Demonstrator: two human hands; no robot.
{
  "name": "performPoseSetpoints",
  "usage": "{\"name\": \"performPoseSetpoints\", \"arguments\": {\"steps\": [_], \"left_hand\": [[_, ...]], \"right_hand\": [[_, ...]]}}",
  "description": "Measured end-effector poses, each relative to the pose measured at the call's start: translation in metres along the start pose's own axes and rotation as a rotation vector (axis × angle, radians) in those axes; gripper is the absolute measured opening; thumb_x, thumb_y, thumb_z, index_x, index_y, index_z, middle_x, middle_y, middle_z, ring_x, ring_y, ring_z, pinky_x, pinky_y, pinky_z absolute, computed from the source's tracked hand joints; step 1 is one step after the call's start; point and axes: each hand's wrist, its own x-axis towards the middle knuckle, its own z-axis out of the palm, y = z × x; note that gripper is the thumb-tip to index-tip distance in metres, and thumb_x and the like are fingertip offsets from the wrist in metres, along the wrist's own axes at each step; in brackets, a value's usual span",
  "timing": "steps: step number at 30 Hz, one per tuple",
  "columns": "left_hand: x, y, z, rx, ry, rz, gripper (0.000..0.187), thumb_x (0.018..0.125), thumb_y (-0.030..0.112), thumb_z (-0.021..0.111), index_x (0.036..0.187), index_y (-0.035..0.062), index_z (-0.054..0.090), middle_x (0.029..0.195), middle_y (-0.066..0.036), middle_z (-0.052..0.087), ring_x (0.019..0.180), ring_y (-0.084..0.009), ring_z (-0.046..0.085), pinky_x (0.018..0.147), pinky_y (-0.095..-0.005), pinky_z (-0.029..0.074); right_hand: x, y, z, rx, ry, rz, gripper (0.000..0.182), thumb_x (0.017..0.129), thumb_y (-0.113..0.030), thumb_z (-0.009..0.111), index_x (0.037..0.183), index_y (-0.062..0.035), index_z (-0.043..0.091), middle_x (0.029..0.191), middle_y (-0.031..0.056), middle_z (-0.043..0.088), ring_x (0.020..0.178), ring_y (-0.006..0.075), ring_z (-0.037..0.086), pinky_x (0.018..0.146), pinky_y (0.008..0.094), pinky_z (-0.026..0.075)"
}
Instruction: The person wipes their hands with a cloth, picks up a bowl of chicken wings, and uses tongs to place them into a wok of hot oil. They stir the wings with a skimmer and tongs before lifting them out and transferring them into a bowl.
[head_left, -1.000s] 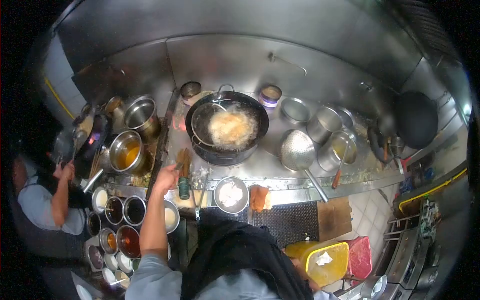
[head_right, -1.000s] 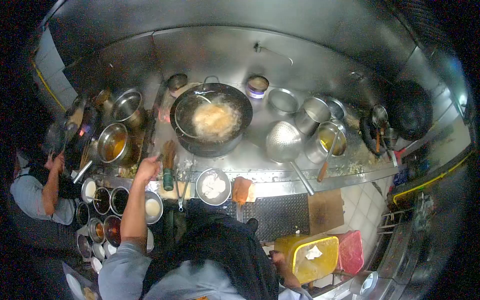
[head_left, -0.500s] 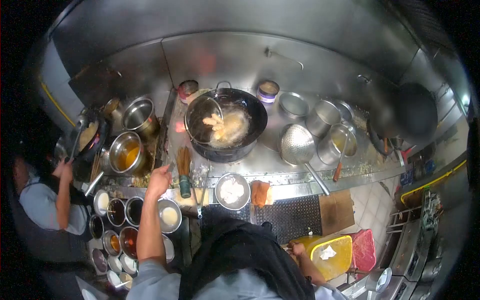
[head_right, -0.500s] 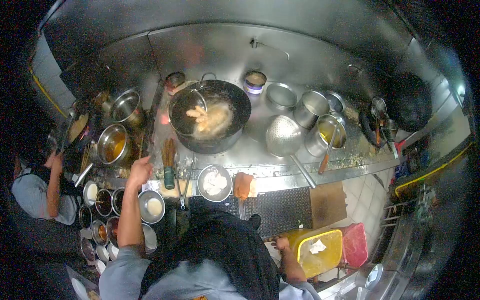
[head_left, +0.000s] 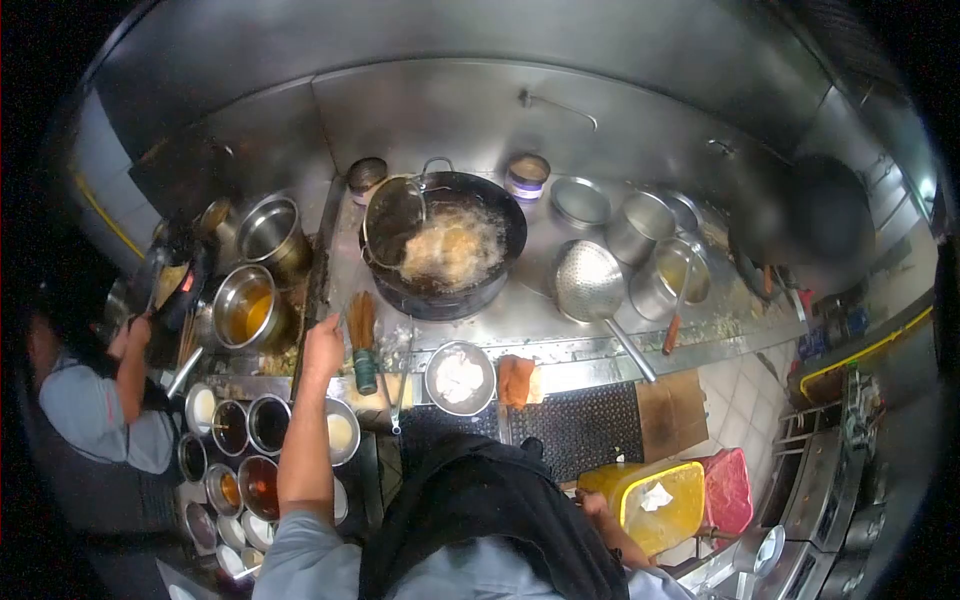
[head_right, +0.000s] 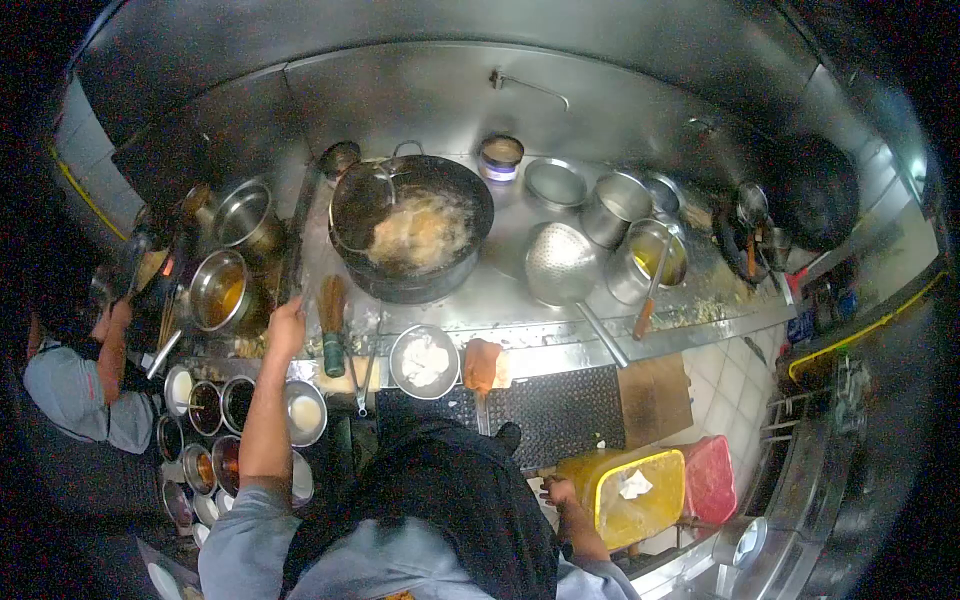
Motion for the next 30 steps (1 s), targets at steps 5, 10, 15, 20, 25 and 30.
{"name": "performPoseSetpoints", "arguments": {"steps": [5, 10, 15, 20, 25, 30], "left_hand": [[0.009, 0.001, 0.003, 0.068, 0.044, -0.076, 0.036, 0.085, 0.007, 0.057, 0.120, 0.0027, 0.062, 0.096, -0.029, 0.063, 0.094, -0.0436, 0.062, 0.081, -0.0455, 0.050], [0.028, -0.013, 0.010, 0.015, 0.078, -0.012, 0.036, 0.084, 0.005, 0.055, 0.118, 0.0024, 0.062, 0.093, -0.030, 0.063, 0.090, -0.0426, 0.063, 0.079, -0.0446, 0.050], [0.048, -0.026, 0.021, -0.213, -0.219, -0.101, 0.033, 0.085, 0.005, 0.053, 0.116, 0.0024, 0.064, 0.074, -0.022, 0.064, 0.064, -0.0296, 0.065, 0.061, -0.0408, 0.051], [0.050, -0.009, 0.025, -0.786, -0.528, -0.639, 0.034, 0.091, 0.008, 0.053, 0.125, 0.0065, 0.054, 0.060, 0.002, 0.049, 0.040, -0.0074, 0.039, 0.034, -0.0253, 0.029], [0.044, -0.029, 0.017, -0.887, -0.787, -0.551, 0.034, 0.094, 0.009, 0.053, 0.127, 0.0074, 0.046, 0.066, 0.000, 0.050, 0.042, -0.0079, 0.038, 0.035, -0.0253, 0.027], [0.012, 0.000, 0.028, -0.895, -0.730, -0.620, 0.034, 0.093, 0.010, 0.053, 0.127, 0.0092, 0.046, 0.067, 0.001, 0.050, 0.041, -0.0065, 0.037, 0.034, -0.0240, 0.025]], "right_hand": [[0.007, 0.025, 0.005, 0.260, 0.087, -0.047, 0.041, 0.098, -0.029, 0.046, 0.135, -0.0104, 0.047, 0.109, 0.0103, 0.068, 0.083, 0.0250, 0.068, 0.064, 0.0381, 0.049], [-0.028, 0.002, 0.005, -0.181, 0.121, -0.160, 0.042, 0.097, -0.030, 0.046, 0.134, -0.0108, 0.047, 0.113, 0.0113, 0.066, 0.085, 0.0261, 0.068, 0.064, 0.0393, 0.050], [-0.044, -0.022, 0.006, -0.090, 0.121, -0.059, 0.041, 0.097, -0.030, 0.046, 0.134, -0.0120, 0.046, 0.118, 0.0117, 0.064, 0.088, 0.0277, 0.067, 0.066, 0.0414, 0.051], [-0.024, -0.019, 0.005, 0.139, 0.106, -0.005, 0.038, 0.099, -0.030, 0.045, 0.133, -0.0131, 0.047, 0.121, 0.0114, 0.062, 0.090, 0.0287, 0.067, 0.065, 0.0437, 0.050], [-0.009, -0.009, -0.004, 0.236, 0.114, -0.014, 0.039, 0.098, -0.029, 0.047, 0.134, -0.0144, 0.047, 0.121, 0.0111, 0.063, 0.089, 0.0277, 0.067, 0.066, 0.0429, 0.050], [-0.067, -0.047, 0.012, -0.116, 0.205, 0.016, 0.033, 0.098, -0.029, 0.047, 0.125, -0.0123, 0.054, 0.116, 0.0095, 0.066, 0.090, 0.0266, 0.069, 0.065, 0.0414, 0.051]]}}
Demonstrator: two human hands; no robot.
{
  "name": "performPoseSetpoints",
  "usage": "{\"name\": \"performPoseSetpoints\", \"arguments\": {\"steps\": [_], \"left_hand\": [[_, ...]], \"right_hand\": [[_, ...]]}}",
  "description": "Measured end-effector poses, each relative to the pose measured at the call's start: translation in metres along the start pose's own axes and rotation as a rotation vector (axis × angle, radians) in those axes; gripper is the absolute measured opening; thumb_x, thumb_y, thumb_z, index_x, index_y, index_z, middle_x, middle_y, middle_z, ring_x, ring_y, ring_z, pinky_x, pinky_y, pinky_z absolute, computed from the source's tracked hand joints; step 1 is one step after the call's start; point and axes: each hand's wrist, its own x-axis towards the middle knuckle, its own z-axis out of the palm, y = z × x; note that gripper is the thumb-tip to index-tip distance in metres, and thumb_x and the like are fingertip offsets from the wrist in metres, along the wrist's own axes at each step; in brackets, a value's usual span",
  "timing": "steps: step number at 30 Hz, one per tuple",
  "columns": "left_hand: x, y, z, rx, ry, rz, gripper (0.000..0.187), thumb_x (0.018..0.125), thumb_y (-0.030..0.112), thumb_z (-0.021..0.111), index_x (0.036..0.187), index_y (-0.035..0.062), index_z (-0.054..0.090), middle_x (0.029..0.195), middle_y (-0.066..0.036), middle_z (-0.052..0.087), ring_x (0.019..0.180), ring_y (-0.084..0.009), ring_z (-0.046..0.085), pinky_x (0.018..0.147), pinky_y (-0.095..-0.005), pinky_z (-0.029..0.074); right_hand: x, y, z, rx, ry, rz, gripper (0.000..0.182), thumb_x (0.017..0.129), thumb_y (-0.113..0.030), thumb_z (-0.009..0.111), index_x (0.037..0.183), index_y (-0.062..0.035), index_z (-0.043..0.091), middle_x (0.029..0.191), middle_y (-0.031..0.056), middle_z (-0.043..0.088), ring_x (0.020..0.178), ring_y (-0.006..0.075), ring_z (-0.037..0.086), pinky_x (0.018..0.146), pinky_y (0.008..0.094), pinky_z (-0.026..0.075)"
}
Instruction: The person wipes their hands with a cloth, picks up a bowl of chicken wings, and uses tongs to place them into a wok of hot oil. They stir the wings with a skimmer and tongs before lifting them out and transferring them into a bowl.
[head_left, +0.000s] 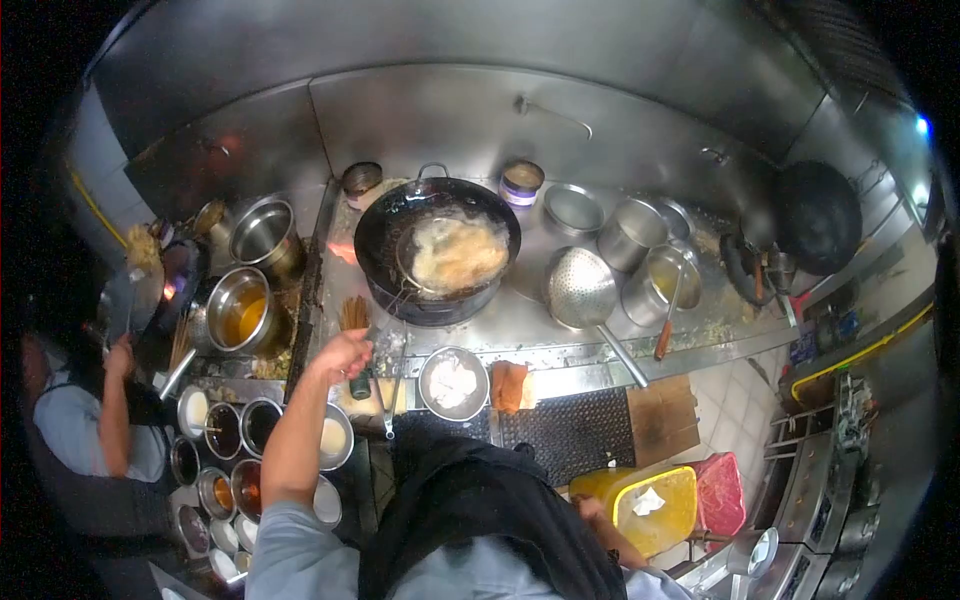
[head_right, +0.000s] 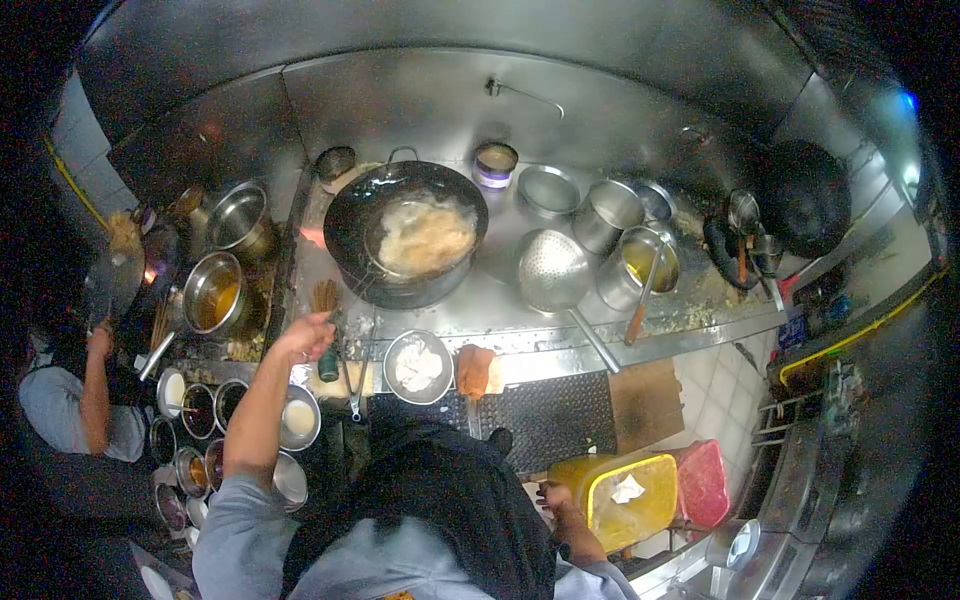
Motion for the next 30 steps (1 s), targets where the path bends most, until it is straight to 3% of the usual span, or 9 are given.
{"name": "performPoseSetpoints", "arguments": {"steps": [6, 9, 11, 14, 15, 17, 19, 22, 30], "left_hand": [[-0.047, 0.006, 0.005, -0.074, 0.033, 0.069, 0.052, 0.095, 0.009, 0.050, 0.143, 0.0052, 0.033, 0.060, 0.001, 0.046, 0.039, -0.0078, 0.035, 0.033, -0.0230, 0.024], [-0.053, -0.001, 0.005, -0.042, 0.118, 0.108, 0.050, 0.094, 0.007, 0.048, 0.143, 0.0051, 0.037, 0.057, 0.001, 0.044, 0.037, -0.0080, 0.033, 0.032, -0.0244, 0.023], [-0.056, -0.004, 0.005, -0.018, 0.172, 0.116, 0.049, 0.094, 0.007, 0.048, 0.143, 0.0053, 0.040, 0.056, 0.001, 0.043, 0.036, -0.0083, 0.032, 0.031, -0.0255, 0.022], [-0.054, -0.017, -0.001, 0.172, 0.223, 0.204, 0.041, 0.093, 0.007, 0.050, 0.134, 0.0044, 0.052, 0.060, 0.001, 0.048, 0.041, -0.0078, 0.038, 0.036, -0.0251, 0.030], [-0.033, -0.038, -0.016, 0.360, 0.326, 0.344, 0.038, 0.093, 0.008, 0.050, 0.130, 0.0037, 0.055, 0.064, -0.004, 0.055, 0.049, -0.0143, 0.049, 0.045, -0.0297, 0.039], [-0.030, -0.043, -0.018, 0.550, 0.427, 0.482, 0.035, 0.092, 0.009, 0.051, 0.127, 0.0031, 0.058, 0.068, -0.009, 0.062, 0.058, -0.0207, 0.060, 0.053, -0.0343, 0.047], [-0.060, -0.015, 0.005, 0.897, 0.631, 0.616, 0.034, 0.090, 0.010, 0.054, 0.123, 0.0055, 0.060, 0.086, -0.021, 0.068, 0.083, -0.0356, 0.067, 0.074, -0.0407, 0.051], [-0.064, -0.003, 0.010, 0.939, 0.644, 0.569, 0.036, 0.088, 0.010, 0.056, 0.123, 0.0107, 0.062, 0.093, -0.027, 0.063, 0.091, -0.0438, 0.062, 0.078, -0.0465, 0.051], [-0.064, -0.001, 0.011, 1.027, 0.735, 0.665, 0.035, 0.083, 0.005, 0.056, 0.118, 0.0076, 0.064, 0.086, -0.025, 0.064, 0.083, -0.0425, 0.063, 0.070, -0.0508, 0.051]], "right_hand": [[0.042, 0.027, -0.005, -0.328, -0.062, -0.326, 0.027, 0.095, -0.022, 0.051, 0.118, -0.0076, 0.055, 0.113, 0.0076, 0.067, 0.094, 0.0241, 0.069, 0.069, 0.0390, 0.054], [0.059, 0.031, -0.007, 0.156, -0.150, -0.131, 0.027, 0.092, -0.018, 0.054, 0.117, -0.0061, 0.053, 0.115, 0.0079, 0.067, 0.096, 0.0239, 0.069, 0.070, 0.0396, 0.056], [0.053, 0.026, -0.018, -0.862, -0.059, -0.752, 0.026, 0.090, -0.014, 0.054, 0.114, -0.0041, 0.052, 0.116, 0.0085, 0.067, 0.096, 0.0244, 0.069, 0.069, 0.0412, 0.056], [0.103, 0.067, -0.010, -0.336, -0.124, -0.542, 0.033, 0.093, -0.022, 0.051, 0.122, -0.0055, 0.050, 0.118, 0.0088, 0.066, 0.097, 0.0260, 0.069, 0.070, 0.0430, 0.055], [0.089, 0.053, -0.006, -0.336, -0.125, -0.541, 0.033, 0.093, -0.022, 0.051, 0.122, -0.0055, 0.050, 0.118, 0.0088, 0.066, 0.097, 0.0260, 0.069, 0.070, 0.0430, 0.055], [0.052, 0.019, 0.001, 0.172, -0.096, -0.025, 0.038, 0.098, -0.031, 0.046, 0.129, -0.0105, 0.048, 0.119, 0.0086, 0.065, 0.095, 0.0263, 0.068, 0.069, 0.0429, 0.054], [0.051, 0.017, 0.003, 0.197, -0.109, -0.009, 0.039, 0.099, -0.033, 0.043, 0.132, -0.0127, 0.046, 0.119, 0.0087, 0.065, 0.093, 0.0262, 0.068, 0.068, 0.0420, 0.053], [0.063, 0.027, 0.007, 0.239, -0.109, 0.000, 0.040, 0.100, -0.034, 0.040, 0.136, -0.0149, 0.044, 0.119, 0.0087, 0.065, 0.090, 0.0257, 0.068, 0.066, 0.0411, 0.052], [0.045, 0.029, 0.005, 0.093, -0.171, -0.097, 0.034, 0.100, -0.032, 0.040, 0.126, -0.0134, 0.050, 0.119, 0.0084, 0.065, 0.090, 0.0261, 0.068, 0.067, 0.0408, 0.052]]}}
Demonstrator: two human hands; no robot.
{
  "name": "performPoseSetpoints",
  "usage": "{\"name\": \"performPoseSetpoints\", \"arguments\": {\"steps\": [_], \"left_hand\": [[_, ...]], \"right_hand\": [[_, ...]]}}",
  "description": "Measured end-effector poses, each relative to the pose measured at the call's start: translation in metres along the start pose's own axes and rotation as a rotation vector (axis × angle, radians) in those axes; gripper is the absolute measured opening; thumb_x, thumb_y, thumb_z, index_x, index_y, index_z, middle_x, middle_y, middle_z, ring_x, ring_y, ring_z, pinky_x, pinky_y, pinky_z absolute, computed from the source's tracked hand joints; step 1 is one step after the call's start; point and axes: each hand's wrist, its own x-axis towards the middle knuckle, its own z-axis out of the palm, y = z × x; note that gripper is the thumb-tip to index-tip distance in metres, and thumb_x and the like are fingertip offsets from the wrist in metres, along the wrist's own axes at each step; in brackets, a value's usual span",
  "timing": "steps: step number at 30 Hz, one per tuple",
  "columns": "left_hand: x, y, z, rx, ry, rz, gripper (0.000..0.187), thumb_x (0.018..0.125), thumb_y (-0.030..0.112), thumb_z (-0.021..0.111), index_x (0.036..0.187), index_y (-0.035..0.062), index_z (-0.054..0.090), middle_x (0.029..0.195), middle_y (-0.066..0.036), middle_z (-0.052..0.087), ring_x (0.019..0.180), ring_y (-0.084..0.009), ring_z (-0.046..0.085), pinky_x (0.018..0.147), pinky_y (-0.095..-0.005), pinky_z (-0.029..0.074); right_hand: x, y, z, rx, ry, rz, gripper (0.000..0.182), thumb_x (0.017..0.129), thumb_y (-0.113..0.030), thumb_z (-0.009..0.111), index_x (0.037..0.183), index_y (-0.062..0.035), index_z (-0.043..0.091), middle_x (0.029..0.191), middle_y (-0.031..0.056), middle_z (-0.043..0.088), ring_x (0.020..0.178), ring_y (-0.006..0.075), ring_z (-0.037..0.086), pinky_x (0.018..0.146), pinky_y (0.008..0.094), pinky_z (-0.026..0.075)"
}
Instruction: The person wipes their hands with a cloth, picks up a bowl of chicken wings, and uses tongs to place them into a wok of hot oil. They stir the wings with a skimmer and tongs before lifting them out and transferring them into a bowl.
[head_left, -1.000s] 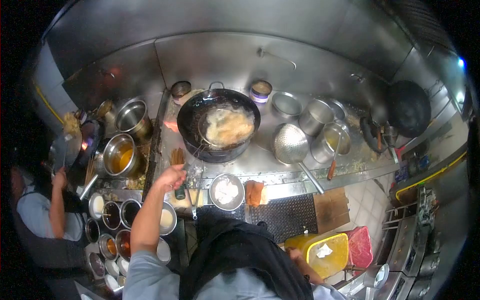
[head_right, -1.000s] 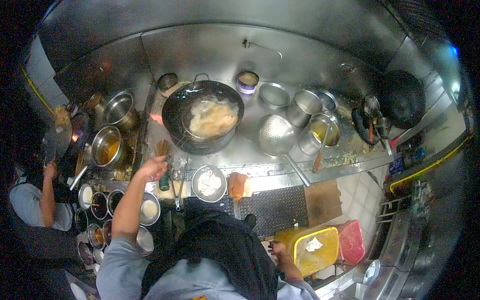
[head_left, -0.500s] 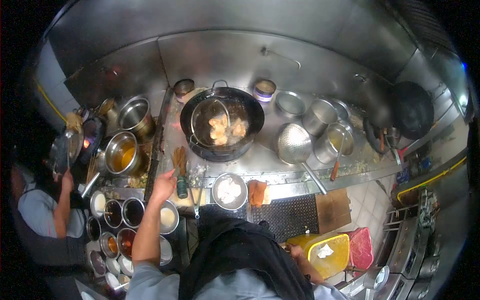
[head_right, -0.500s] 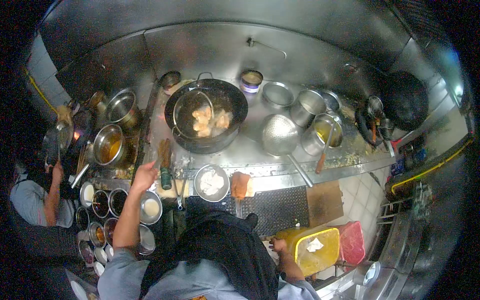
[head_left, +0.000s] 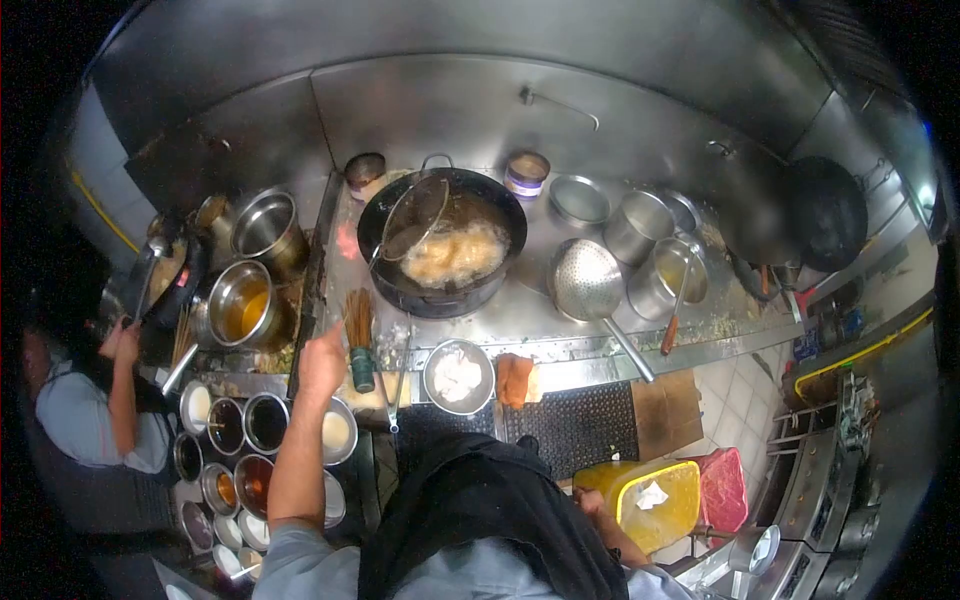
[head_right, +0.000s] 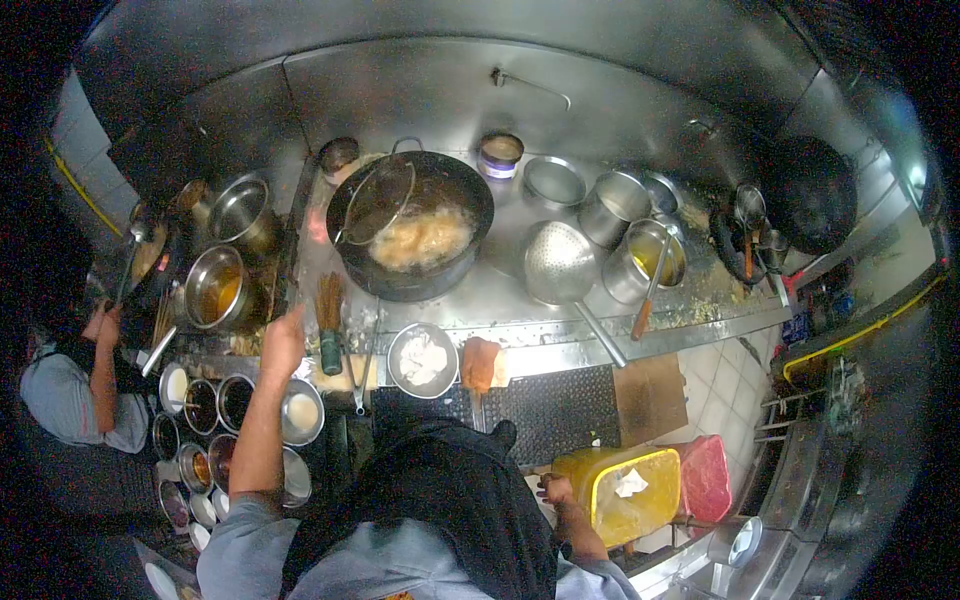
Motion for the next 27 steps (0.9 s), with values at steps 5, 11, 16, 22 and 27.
{"name": "performPoseSetpoints", "arguments": {"steps": [5, 11, 16, 22, 27], "left_hand": [[0.000, -0.004, -0.016, 0.034, 0.049, -0.062, 0.036, 0.084, 0.002, 0.055, 0.119, 0.0046, 0.063, 0.091, -0.025, 0.065, 0.085, -0.0412, 0.064, 0.073, -0.0484, 0.051], [0.008, -0.047, -0.044, -0.391, 0.099, -0.378, 0.038, 0.089, 0.006, 0.053, 0.126, 0.0016, 0.058, 0.104, -0.022, 0.068, 0.091, -0.0299, 0.068, 0.081, -0.0347, 0.051], [0.021, -0.083, -0.047, -0.286, 0.146, -0.312, 0.038, 0.090, 0.007, 0.053, 0.126, -0.0015, 0.057, 0.108, -0.021, 0.068, 0.099, -0.0275, 0.066, 0.088, -0.0324, 0.048], [0.029, -0.087, -0.011, -0.411, 0.238, -0.221, 0.037, 0.091, 0.003, 0.053, 0.127, 0.0026, 0.059, 0.092, -0.010, 0.067, 0.082, -0.0185, 0.062, 0.076, -0.0299, 0.048], [0.048, -0.087, -0.034, -0.951, 0.176, -0.610, 0.047, 0.096, 0.008, 0.046, 0.143, 0.0093, 0.043, 0.066, 0.002, 0.050, 0.048, -0.0073, 0.043, 0.040, -0.0235, 0.035]], "right_hand": [[0.017, 0.033, -0.009, -0.869, 0.117, -0.645, 0.034, 0.098, -0.028, 0.048, 0.127, -0.0100, 0.050, 0.115, 0.0106, 0.066, 0.086, 0.0271, 0.069, 0.059, 0.0417, 0.055], [-0.015, -0.036, 0.021, -0.175, 0.078, -0.036, 0.040, 0.096, -0.027, 0.053, 0.130, -0.0067, 0.048, 0.112, 0.0136, 0.066, 0.075, 0.0270, 0.069, 0.056, 0.0400, 0.055], [-0.036, -0.048, 0.016, -0.148, 0.165, -0.035, 0.043, 0.096, -0.028, 0.054, 0.131, -0.0038, 0.048, 0.113, 0.0151, 0.066, 0.074, 0.0267, 0.068, 0.057, 0.0365, 0.055], [0.035, -0.038, -0.024, 0.342, 0.363, -0.494, 0.016, 0.093, -0.018, 0.054, 0.087, -0.0055, 0.062, 0.076, 0.0066, 0.063, 0.060, 0.0155, 0.060, 0.050, 0.0292, 0.047], [0.013, -0.154, -0.111, 0.087, 0.893, -0.629, 0.019, 0.087, -0.019, 0.056, 0.088, -0.0012, 0.064, 0.074, 0.0107, 0.066, 0.068, 0.0216, 0.063, 0.062, 0.0360, 0.052]]}}
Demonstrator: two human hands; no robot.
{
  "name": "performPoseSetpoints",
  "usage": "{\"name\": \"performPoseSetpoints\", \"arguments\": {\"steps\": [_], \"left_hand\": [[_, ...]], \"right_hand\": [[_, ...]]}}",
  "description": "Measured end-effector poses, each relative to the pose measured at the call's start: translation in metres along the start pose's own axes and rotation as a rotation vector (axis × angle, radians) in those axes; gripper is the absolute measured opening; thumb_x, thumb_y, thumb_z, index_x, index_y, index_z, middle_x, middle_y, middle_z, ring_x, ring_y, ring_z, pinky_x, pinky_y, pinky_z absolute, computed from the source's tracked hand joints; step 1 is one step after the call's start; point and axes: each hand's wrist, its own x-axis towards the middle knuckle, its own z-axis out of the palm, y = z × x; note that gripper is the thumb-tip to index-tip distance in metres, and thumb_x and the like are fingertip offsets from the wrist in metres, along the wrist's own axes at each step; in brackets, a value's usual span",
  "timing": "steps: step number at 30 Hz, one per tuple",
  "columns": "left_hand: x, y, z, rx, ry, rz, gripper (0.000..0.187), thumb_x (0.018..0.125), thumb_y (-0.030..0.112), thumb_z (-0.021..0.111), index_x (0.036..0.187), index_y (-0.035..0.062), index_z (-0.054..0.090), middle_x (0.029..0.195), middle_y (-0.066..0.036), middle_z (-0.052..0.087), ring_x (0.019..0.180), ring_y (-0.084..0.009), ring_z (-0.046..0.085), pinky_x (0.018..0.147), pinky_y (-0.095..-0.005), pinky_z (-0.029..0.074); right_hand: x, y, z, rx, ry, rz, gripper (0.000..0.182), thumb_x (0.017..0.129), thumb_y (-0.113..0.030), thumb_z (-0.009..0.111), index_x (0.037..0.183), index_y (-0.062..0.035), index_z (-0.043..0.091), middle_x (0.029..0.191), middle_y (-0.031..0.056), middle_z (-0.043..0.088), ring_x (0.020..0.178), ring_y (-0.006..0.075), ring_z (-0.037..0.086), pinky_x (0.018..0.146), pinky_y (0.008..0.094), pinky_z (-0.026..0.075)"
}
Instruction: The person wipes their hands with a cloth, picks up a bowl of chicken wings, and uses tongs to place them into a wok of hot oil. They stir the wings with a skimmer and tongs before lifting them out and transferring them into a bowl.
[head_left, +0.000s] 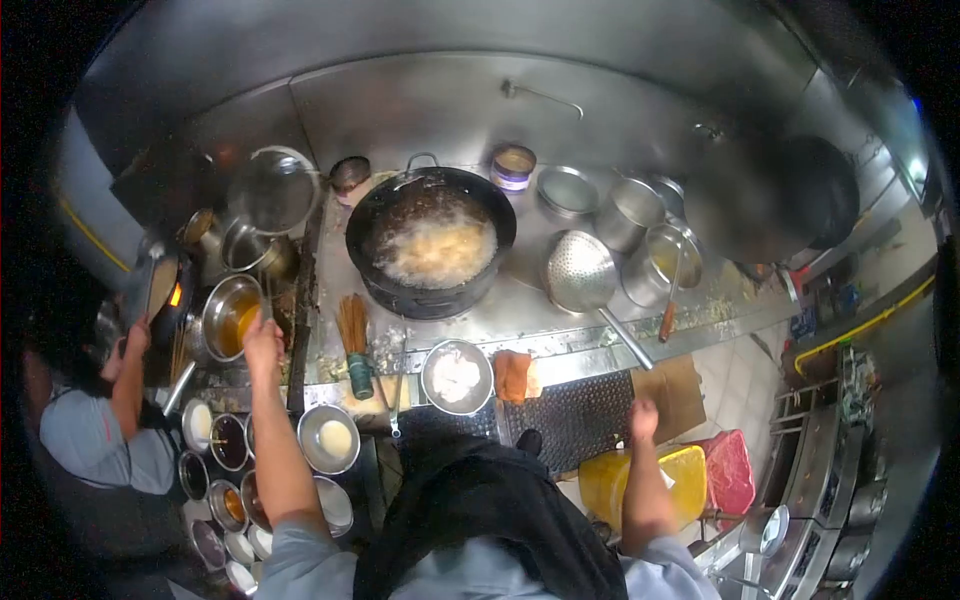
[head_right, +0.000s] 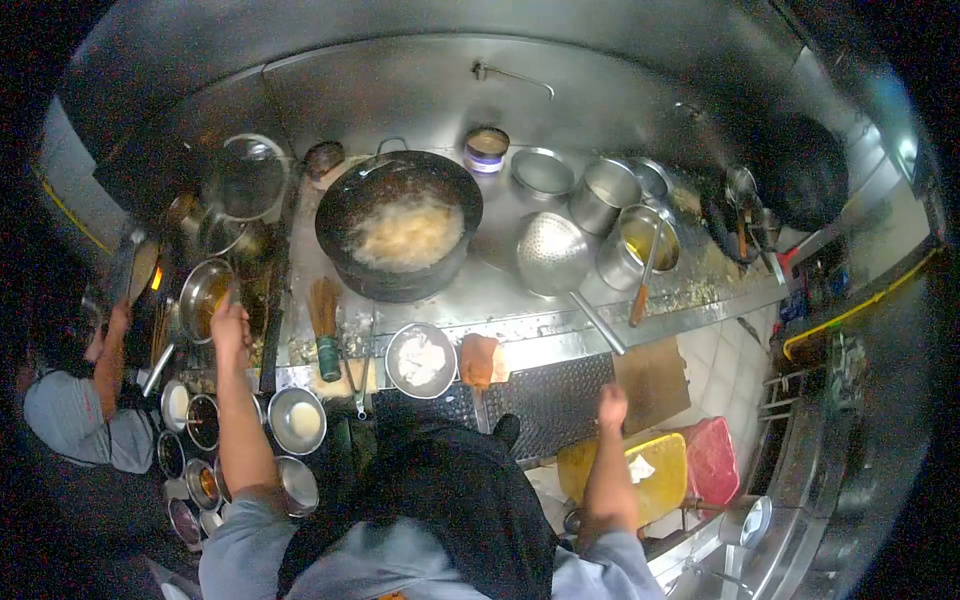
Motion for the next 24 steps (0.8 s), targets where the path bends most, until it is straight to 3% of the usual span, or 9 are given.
{"name": "performPoseSetpoints", "arguments": {"steps": [2, 4, 8, 11, 13, 15, 18, 20, 24], "left_hand": [[0.019, 0.003, -0.007, -0.106, -0.012, -0.025, 0.021, 0.094, 0.008, 0.046, 0.113, 0.0113, 0.055, 0.066, 0.002, 0.048, 0.044, -0.0065, 0.040, 0.036, -0.0225, 0.031], [0.052, -0.008, -0.030, -0.298, -0.026, -0.176, 0.012, 0.091, 0.006, 0.047, 0.099, 0.0134, 0.051, 0.069, 0.002, 0.049, 0.046, -0.0056, 0.040, 0.036, -0.0214, 0.030], [0.074, -0.025, -0.056, -0.405, -0.097, -0.296, 0.015, 0.089, 0.005, 0.048, 0.101, 0.0135, 0.052, 0.070, 0.003, 0.050, 0.048, -0.0054, 0.040, 0.036, -0.0205, 0.030], [0.063, -0.022, -0.057, -0.382, -0.023, -0.264, 0.015, 0.089, 0.005, 0.048, 0.101, 0.0132, 0.053, 0.069, 0.003, 0.049, 0.047, -0.0051, 0.039, 0.036, -0.0201, 0.030], [0.061, -0.028, -0.062, -0.364, -0.020, -0.266, 0.021, 0.089, 0.006, 0.048, 0.107, 0.0137, 0.053, 0.067, 0.004, 0.048, 0.047, -0.0047, 0.038, 0.036, -0.0200, 0.029], [0.054, -0.027, -0.065, -0.352, -0.030, -0.274, 0.022, 0.089, 0.006, 0.048, 0.109, 0.0144, 0.054, 0.066, 0.005, 0.048, 0.047, -0.0046, 0.038, 0.036, -0.0200, 0.029], [0.049, -0.024, -0.066, -0.333, -0.024, -0.269, 0.025, 0.089, 0.007, 0.049, 0.112, 0.0157, 0.055, 0.066, 0.005, 0.048, 0.046, -0.0044, 0.038, 0.036, -0.0198, 0.029], [0.047, -0.019, -0.066, -0.321, -0.001, -0.260, 0.026, 0.090, 0.007, 0.049, 0.114, 0.0163, 0.055, 0.066, 0.005, 0.048, 0.046, -0.0044, 0.037, 0.036, -0.0197, 0.029], [0.063, -0.028, -0.070, -0.319, 0.003, -0.262, 0.023, 0.091, 0.010, 0.050, 0.113, 0.0162, 0.055, 0.069, 0.004, 0.054, 0.047, -0.0052, 0.042, 0.038, -0.0204, 0.032]], "right_hand": [[0.038, -0.051, -0.004, -0.281, 0.054, 0.148, 0.026, 0.087, -0.021, 0.055, 0.096, 0.0021, 0.063, 0.091, 0.0172, 0.068, 0.089, 0.0317, 0.066, 0.080, 0.0419, 0.051], [0.103, -0.008, 0.006, -0.439, -0.084, -0.036, 0.033, 0.087, -0.025, 0.055, 0.103, 0.0030, 0.062, 0.107, 0.0223, 0.065, 0.106, 0.0382, 0.060, 0.092, 0.0434, 0.047], [0.148, -0.032, 0.040, -0.739, -0.006, -0.115, 0.038, 0.086, -0.030, 0.057, 0.106, 0.0014, 0.061, 0.105, 0.0236, 0.065, 0.105, 0.0396, 0.060, 0.090, 0.0427, 0.049], [0.151, -0.038, 0.053, -0.908, -0.291, 0.025, 0.038, 0.081, -0.028, 0.064, 0.110, -0.0029, 0.061, 0.107, 0.0199, 0.066, 0.099, 0.0358, 0.063, 0.084, 0.0439, 0.052], [0.147, -0.046, 0.070, -0.331, -0.951, 0.362, 0.030, 0.078, -0.019, 0.068, 0.106, -0.0086, 0.061, 0.096, 0.0124, 0.065, 0.086, 0.0271, 0.064, 0.076, 0.0428, 0.055], [0.075, -0.135, 0.057, 0.372, -0.786, 0.531, 0.021, 0.077, -0.009, 0.067, 0.097, -0.0077, 0.060, 0.085, 0.0060, 0.061, 0.074, 0.0196, 0.061, 0.069, 0.0395, 0.056], [0.067, -0.173, 0.064, 0.707, -0.609, 0.523, 0.015, 0.078, -0.005, 0.064, 0.091, -0.0053, 0.057, 0.077, 0.0068, 0.057, 0.067, 0.0192, 0.059, 0.063, 0.0372, 0.056], [0.094, -0.179, 0.067, 0.577, -0.622, 0.359, 0.027, 0.076, -0.001, 0.063, 0.101, -0.0036, 0.055, 0.076, 0.0106, 0.059, 0.071, 0.0190, 0.062, 0.059, 0.0332, 0.056], [0.122, -0.242, 0.066, -0.413, -0.253, -0.076, 0.034, 0.081, -0.003, 0.052, 0.115, -0.0019, 0.049, 0.093, 0.0212, 0.065, 0.090, 0.0334, 0.066, 0.074, 0.0446, 0.055]]}}
